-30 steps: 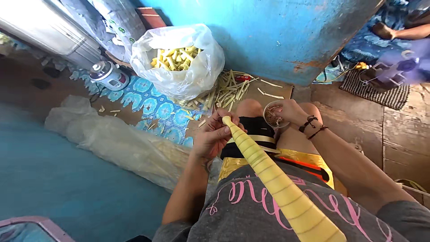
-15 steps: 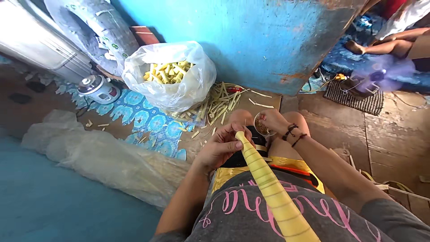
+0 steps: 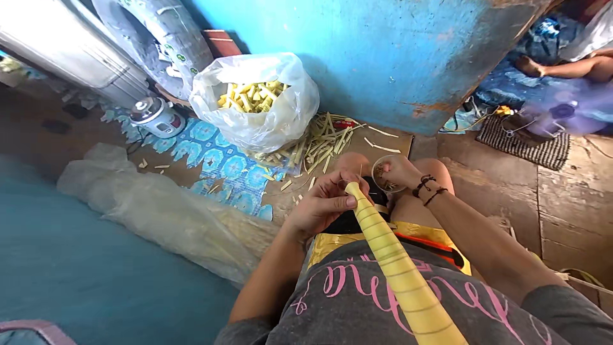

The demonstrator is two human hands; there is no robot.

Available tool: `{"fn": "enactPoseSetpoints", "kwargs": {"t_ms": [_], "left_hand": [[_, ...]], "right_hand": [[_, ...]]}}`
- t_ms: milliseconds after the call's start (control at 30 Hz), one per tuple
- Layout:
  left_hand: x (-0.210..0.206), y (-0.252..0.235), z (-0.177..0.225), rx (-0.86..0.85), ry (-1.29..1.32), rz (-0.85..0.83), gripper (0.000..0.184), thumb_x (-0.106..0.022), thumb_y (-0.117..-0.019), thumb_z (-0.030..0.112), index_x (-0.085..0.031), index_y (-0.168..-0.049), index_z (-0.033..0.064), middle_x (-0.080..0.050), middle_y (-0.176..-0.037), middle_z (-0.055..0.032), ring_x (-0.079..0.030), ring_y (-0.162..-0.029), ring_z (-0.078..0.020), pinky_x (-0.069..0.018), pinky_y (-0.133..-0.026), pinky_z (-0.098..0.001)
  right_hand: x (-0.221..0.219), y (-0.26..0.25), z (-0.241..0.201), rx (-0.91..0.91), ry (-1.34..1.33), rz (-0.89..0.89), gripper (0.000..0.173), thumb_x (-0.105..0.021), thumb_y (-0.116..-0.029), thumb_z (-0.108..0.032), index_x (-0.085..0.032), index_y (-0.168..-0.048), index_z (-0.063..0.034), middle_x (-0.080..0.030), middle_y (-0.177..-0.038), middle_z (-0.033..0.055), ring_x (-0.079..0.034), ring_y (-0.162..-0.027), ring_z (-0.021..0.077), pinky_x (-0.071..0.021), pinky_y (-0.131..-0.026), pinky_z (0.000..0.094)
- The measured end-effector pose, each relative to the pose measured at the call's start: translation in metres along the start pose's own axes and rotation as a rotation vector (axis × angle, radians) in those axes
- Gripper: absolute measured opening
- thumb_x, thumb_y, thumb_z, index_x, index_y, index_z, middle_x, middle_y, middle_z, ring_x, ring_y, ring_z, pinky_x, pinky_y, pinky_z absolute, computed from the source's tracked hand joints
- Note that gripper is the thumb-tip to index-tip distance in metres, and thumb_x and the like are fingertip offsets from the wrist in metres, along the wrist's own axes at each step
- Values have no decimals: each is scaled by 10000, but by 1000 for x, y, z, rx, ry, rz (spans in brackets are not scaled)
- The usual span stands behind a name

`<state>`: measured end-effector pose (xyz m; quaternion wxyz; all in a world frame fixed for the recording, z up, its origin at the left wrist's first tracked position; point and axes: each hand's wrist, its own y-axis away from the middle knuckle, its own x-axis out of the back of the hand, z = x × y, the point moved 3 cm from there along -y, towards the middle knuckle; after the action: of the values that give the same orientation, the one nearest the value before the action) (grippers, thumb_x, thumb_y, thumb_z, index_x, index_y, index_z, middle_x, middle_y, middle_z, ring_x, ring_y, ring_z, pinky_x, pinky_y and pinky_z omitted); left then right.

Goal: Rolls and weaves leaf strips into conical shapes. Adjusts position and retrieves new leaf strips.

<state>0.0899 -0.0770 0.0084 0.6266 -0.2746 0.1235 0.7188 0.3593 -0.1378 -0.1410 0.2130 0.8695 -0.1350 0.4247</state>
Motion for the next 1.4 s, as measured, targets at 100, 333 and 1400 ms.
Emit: {"fn": "enactPoseSetpoints", "kwargs": {"t_ms": [100, 333, 1400], "left_hand": [[-1, -1, -2, 3, 4, -11, 137, -735, -921, 141, -691, -1022, 223, -691, -1001, 7, -690, -965, -138, -576, -923, -348], [-2, 0, 0, 5, 3, -3, 122, -730, -921, 129, -685, -1003, 207, -692, -996, -4, -691, -962, -140, -572, -930, -351], [-21, -7, 6, 38, -110, -104, 169, -530, -1001, 50, -545, -1083, 198, -672, -1041, 65, -644, -1029, -58, -521, -950, -289]], "right_hand": [[9, 13, 2, 51, -123, 95, 126, -773, -825, -39, -657, -843, 8, -650, -808, 211, -649, -759, 386, -512, -669, 600], [25, 24, -4, -31, -335, 34, 224, -695, -963, -60, -696, -1185, -31, -717, -971, 166, -710, -793, 268, -601, -778, 478], [82, 164, -146, 782, -756, 280, 35, -715, -931, -184, -709, -964, -193, -650, -1069, -79, -651, -960, 28, -589, -791, 182]]}}
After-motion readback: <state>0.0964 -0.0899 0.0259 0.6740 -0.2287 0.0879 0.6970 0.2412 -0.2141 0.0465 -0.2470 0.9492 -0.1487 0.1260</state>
